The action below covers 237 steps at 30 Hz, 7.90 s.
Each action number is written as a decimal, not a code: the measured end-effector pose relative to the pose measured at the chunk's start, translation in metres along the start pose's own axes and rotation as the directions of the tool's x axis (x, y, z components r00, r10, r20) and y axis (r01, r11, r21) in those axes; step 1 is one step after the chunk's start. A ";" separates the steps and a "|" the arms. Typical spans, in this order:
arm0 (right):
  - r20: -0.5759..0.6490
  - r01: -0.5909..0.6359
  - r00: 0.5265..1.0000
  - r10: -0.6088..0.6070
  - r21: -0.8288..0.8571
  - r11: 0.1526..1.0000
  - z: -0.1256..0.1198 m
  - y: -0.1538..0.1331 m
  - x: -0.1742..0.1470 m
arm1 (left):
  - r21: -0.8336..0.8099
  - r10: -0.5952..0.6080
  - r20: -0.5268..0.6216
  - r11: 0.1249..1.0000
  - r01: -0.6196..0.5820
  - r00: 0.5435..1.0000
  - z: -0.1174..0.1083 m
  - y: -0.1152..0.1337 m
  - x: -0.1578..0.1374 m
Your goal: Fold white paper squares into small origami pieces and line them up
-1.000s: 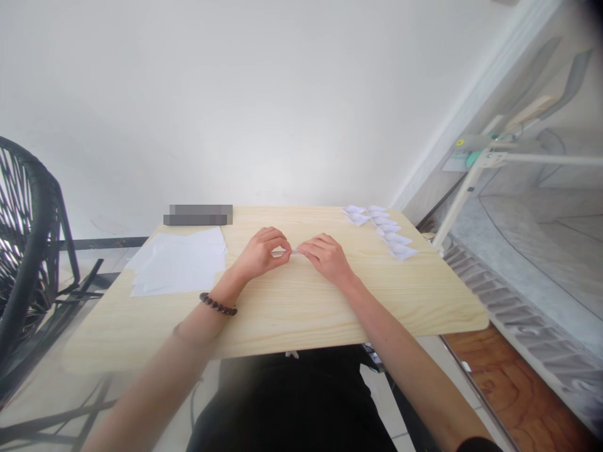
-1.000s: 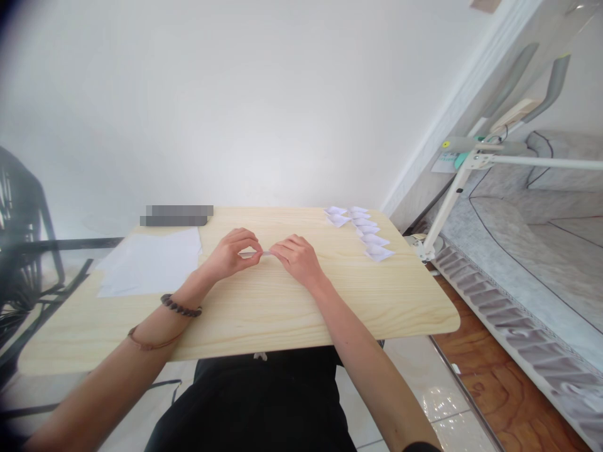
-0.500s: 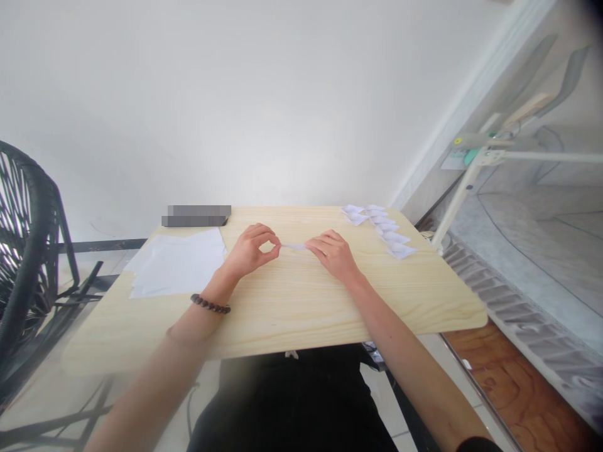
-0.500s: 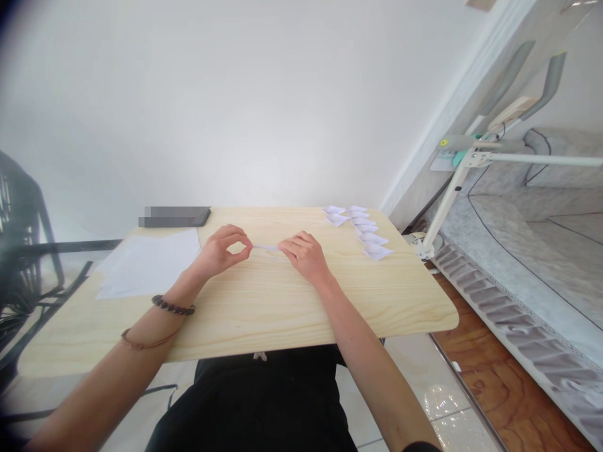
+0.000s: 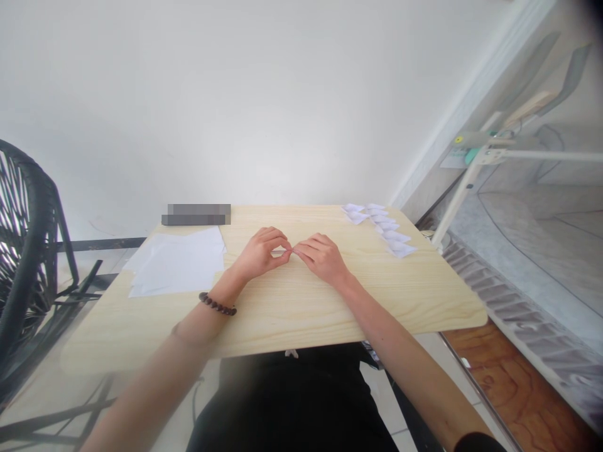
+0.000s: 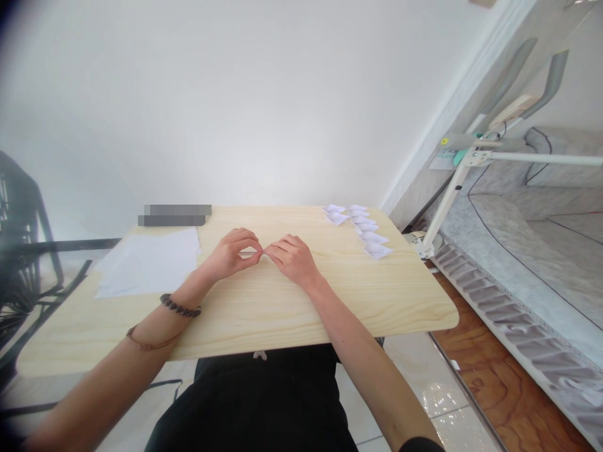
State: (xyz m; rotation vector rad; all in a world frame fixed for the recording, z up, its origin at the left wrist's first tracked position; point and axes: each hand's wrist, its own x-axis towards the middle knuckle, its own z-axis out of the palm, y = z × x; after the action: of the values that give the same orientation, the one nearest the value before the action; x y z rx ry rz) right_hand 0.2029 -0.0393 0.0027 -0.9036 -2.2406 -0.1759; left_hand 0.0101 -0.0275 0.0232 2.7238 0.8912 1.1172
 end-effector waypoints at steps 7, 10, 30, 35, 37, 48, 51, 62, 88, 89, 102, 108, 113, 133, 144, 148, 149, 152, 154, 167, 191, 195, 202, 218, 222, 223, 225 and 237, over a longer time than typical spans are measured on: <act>-0.017 -0.023 1.000 0.023 0.006 1.000 -0.007 0.006 -0.003 | -0.019 -0.015 0.004 1.000 0.015 1.000 -0.004 -0.001 0.000; -0.035 -0.043 0.998 0.043 0.013 0.999 -0.012 0.011 -0.005 | -0.026 -0.032 -0.017 0.999 0.032 0.999 -0.008 -0.004 -0.002; -0.035 -0.088 0.995 0.088 0.011 0.996 -0.013 0.014 -0.006 | -0.017 -0.064 -0.067 0.998 0.063 0.996 -0.010 -0.007 -0.004; -0.023 -0.073 0.997 0.074 0.018 0.997 -0.012 0.011 -0.005 | -0.011 -0.061 -0.050 0.998 0.061 0.997 -0.008 -0.006 -0.003; -0.010 -0.059 0.998 0.059 0.018 0.998 -0.009 0.008 -0.003 | -0.008 -0.055 -0.030 0.998 0.054 0.998 -0.007 -0.004 -0.003; 0.009 -0.017 1.000 0.016 0.031 0.999 -0.004 0.004 -0.001 | -0.016 -0.027 0.020 1.000 0.027 0.999 -0.004 0.002 0.001; -0.020 -0.053 0.998 0.054 0.034 0.998 -0.010 0.011 -0.005 | -0.022 -0.042 -0.001 0.999 0.042 0.999 -0.007 -0.001 -0.001; -0.064 -0.105 0.992 0.106 0.014 0.994 -0.017 0.024 -0.009 | -0.014 -0.081 -0.069 0.997 0.080 0.994 -0.014 -0.007 -0.005; -0.029 -0.058 0.998 0.062 0.112 0.992 -0.002 -0.009 0.002 | -0.006 0.002 0.042 1.000 -0.002 0.999 -0.002 0.002 0.000; -0.030 -0.058 0.998 0.062 0.112 0.992 -0.002 -0.009 0.002 | -0.006 0.004 0.043 1.000 -0.004 0.999 -0.002 0.002 0.000; 0.023 -0.096 0.995 0.094 0.118 0.988 -0.011 -0.001 -0.001 | 0.006 -0.017 0.042 1.000 0.016 0.999 -0.006 -0.002 -0.001; 0.072 -0.135 0.989 0.128 0.106 0.985 -0.016 0.004 -0.002 | 0.014 -0.038 0.029 0.999 0.038 0.999 -0.008 -0.007 -0.003; 0.121 -0.166 0.981 0.154 0.097 0.981 -0.018 0.006 -0.003 | 0.027 -0.048 0.021 0.999 0.047 0.999 -0.009 -0.009 -0.003; 0.161 -0.491 0.868 0.471 0.428 0.759 -0.001 0.001 -0.005 | 0.150 0.082 0.067 0.984 -0.091 0.994 0.006 -0.009 -0.002; 0.130 -0.499 0.848 0.514 0.526 0.689 0.005 0.010 -0.008 | 0.092 -0.012 0.140 0.996 0.000 0.990 0.004 -0.006 -0.003; 0.140 -0.483 0.863 0.486 0.512 0.710 0.004 0.009 -0.008 | 0.061 -0.132 0.089 0.990 0.127 0.987 0.005 -0.005 -0.003; 0.139 -0.487 0.861 0.489 0.505 0.713 0.004 0.009 -0.008 | 0.054 -0.153 0.081 0.987 0.149 0.985 0.005 -0.006 -0.003; 0.157 -0.504 0.853 0.498 0.494 0.709 0.002 0.008 -0.007 | 0.037 -0.189 0.084 0.982 0.186 0.978 0.007 -0.008 -0.003; 0.181 -0.518 0.846 0.502 0.509 0.688 0.002 0.009 -0.007 | 0.026 -0.193 0.088 0.981 0.191 0.977 0.007 -0.008 -0.003; 0.193 -0.523 0.834 0.517 0.573 0.631 -0.001 0.011 -0.008 | -0.006 -0.219 0.046 0.976 0.219 0.975 0.006 -0.012 -0.004; -0.045 -0.338 0.922 0.384 0.387 0.858 -0.006 0.003 -0.002 | 0.068 -0.281 -0.003 0.957 0.281 0.960 0.012 -0.004 -0.002; -0.055 -0.319 0.935 0.350 0.297 0.900 -0.002 0.000 -0.002 | 0.043 -0.314 -0.031 0.948 0.316 0.949 0.014 -0.003 -0.003; -0.041 -0.358 0.925 0.377 0.233 0.904 0.003 0.000 -0.004 | -0.049 -0.323 -0.035 0.946 0.322 0.946 0.015 -0.002 -0.005; -0.023 -0.375 0.910 0.413 0.373 0.849 0.005 0.007 -0.003 | -0.014 -0.172 -0.016 0.985 0.171 0.985 0.011 0.004 0.000; -0.007 -0.361 0.919 0.395 0.390 0.847 0.005 0.008 -0.003 | 0.000 -0.162 -0.024 0.987 0.162 0.987 0.011 0.003 -0.001; -0.004 -0.359 0.920 0.392 0.391 0.847 0.005 0.008 -0.003 | 0.002 -0.160 -0.024 0.987 0.160 0.987 0.011 0.003 -0.001; 0.006 -0.359 0.922 0.387 0.389 0.848 0.005 0.008 -0.003 | 0.006 -0.154 -0.016 0.988 0.154 0.988 0.011 0.003 -0.001; 0.027 -0.419 0.884 0.467 0.490 0.764 0.006 0.010 -0.004 | 0.045 -0.181 0.060 0.983 0.179 0.982 0.013 -0.003 -0.001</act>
State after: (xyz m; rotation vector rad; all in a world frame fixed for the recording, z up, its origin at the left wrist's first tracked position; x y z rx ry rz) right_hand 0.2082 -0.0319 -0.0060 -1.0787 -1.7841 0.5331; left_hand 0.0170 -0.0239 0.0123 2.6279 1.1350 0.9833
